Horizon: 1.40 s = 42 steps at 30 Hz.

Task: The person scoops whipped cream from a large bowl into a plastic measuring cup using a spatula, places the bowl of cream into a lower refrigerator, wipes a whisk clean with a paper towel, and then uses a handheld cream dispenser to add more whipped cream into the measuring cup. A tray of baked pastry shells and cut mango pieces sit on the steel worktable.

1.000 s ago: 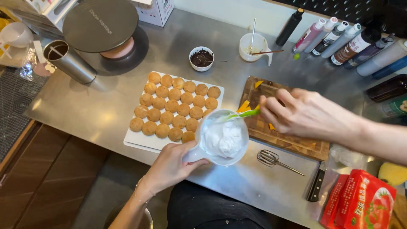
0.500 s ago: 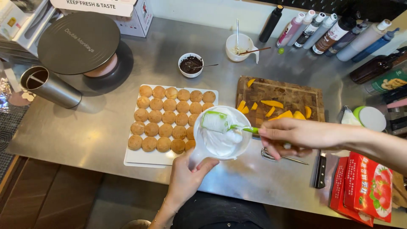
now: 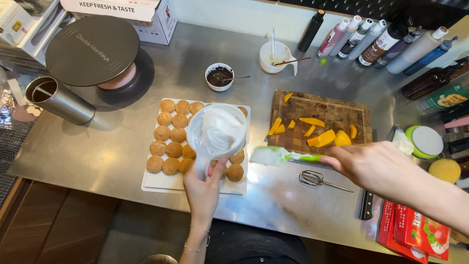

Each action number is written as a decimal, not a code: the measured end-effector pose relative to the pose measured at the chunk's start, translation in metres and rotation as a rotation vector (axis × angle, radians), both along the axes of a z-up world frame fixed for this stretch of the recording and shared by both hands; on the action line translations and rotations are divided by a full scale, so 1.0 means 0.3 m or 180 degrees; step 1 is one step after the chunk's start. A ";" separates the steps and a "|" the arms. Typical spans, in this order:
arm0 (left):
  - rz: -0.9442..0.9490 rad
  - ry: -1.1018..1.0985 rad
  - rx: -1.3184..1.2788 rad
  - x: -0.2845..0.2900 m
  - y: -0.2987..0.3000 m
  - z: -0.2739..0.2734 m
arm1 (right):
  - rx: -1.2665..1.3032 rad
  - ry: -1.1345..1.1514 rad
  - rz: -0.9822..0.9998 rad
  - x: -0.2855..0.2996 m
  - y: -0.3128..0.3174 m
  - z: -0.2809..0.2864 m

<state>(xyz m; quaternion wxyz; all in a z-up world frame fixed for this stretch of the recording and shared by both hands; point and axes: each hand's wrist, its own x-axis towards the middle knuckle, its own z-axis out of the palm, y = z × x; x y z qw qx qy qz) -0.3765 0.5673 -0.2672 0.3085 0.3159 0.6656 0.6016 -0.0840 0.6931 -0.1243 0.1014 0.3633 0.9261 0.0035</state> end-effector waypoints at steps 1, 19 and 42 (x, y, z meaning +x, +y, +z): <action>0.0113 -0.0142 0.0057 -0.016 0.004 -0.025 | -0.0081 -0.0256 -0.0201 0.031 0.012 0.004; 0.0044 0.0049 -0.0046 0.092 0.051 0.110 | 0.1657 0.1415 -0.0009 -0.148 -0.133 -0.211; 0.0036 -0.0428 -0.0143 0.223 0.093 -0.036 | 0.1459 0.1934 -0.0351 0.119 -0.120 -0.272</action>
